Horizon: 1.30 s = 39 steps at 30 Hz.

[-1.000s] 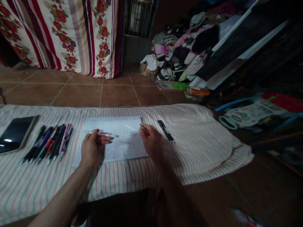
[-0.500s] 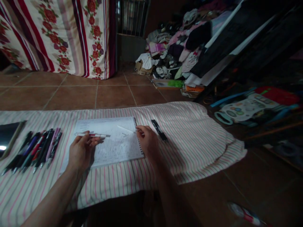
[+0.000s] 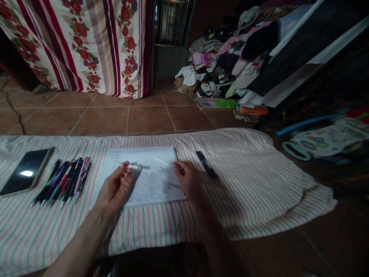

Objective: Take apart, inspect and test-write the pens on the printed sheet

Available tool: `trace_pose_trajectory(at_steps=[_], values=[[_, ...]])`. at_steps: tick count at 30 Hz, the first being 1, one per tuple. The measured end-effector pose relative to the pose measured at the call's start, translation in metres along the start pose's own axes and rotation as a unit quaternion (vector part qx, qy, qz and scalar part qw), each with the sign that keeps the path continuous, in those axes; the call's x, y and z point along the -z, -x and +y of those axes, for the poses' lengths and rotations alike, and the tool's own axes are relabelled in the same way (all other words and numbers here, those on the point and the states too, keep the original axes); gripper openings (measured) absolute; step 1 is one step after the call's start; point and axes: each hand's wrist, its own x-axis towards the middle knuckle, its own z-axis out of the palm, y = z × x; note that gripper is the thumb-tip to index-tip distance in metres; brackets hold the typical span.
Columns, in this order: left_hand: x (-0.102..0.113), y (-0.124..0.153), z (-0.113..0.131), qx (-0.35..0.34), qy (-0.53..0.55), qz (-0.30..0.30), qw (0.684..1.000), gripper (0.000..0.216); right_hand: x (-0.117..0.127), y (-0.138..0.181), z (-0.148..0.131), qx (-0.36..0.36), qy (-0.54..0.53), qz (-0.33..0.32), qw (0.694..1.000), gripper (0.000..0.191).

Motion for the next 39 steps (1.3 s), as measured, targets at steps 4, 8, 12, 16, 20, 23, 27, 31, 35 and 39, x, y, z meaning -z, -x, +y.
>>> trace_pose_trajectory(at_steps=[4,8,12,16,20,23,27,31,35,39], values=[[0.004,-0.002,0.003,0.006,0.016,-0.021,1.000,0.024,-0.005,-0.002,0.002,0.021,0.029,-0.005,0.999,0.021],[0.005,-0.001,0.002,0.016,0.033,-0.017,0.999,0.023,-0.008,-0.002,-0.001,0.014,0.055,-0.002,0.998,0.020],[0.002,0.000,-0.002,0.018,0.052,-0.001,0.998,0.023,-0.009,0.000,-0.006,-0.005,0.089,0.026,0.996,0.018],[-0.001,0.003,-0.004,0.006,0.017,-0.003,1.000,0.026,-0.012,0.001,-0.007,0.002,0.111,0.042,0.993,0.019],[-0.001,0.005,-0.005,-0.005,-0.009,-0.004,1.000,0.027,-0.014,0.001,-0.005,0.001,0.119,0.043,0.992,0.020],[0.001,0.004,-0.005,-0.010,-0.012,-0.005,1.000,0.027,-0.014,0.001,-0.004,-0.003,0.126,0.044,0.991,0.021],[0.004,0.001,-0.004,-0.008,-0.014,-0.006,1.000,0.026,-0.012,0.000,-0.005,0.003,0.117,0.046,0.992,0.021],[0.002,0.002,-0.005,-0.008,-0.024,0.019,1.000,0.024,-0.011,-0.003,-0.016,0.002,0.031,0.056,0.998,0.020],[-0.003,0.005,-0.009,-0.014,-0.056,0.018,0.998,0.025,-0.016,-0.003,-0.033,0.014,-0.143,-0.001,0.990,0.024],[-0.003,0.004,-0.014,-0.006,-0.073,-0.007,0.997,0.024,-0.020,0.001,-0.047,0.015,-0.255,-0.079,0.963,0.031]])
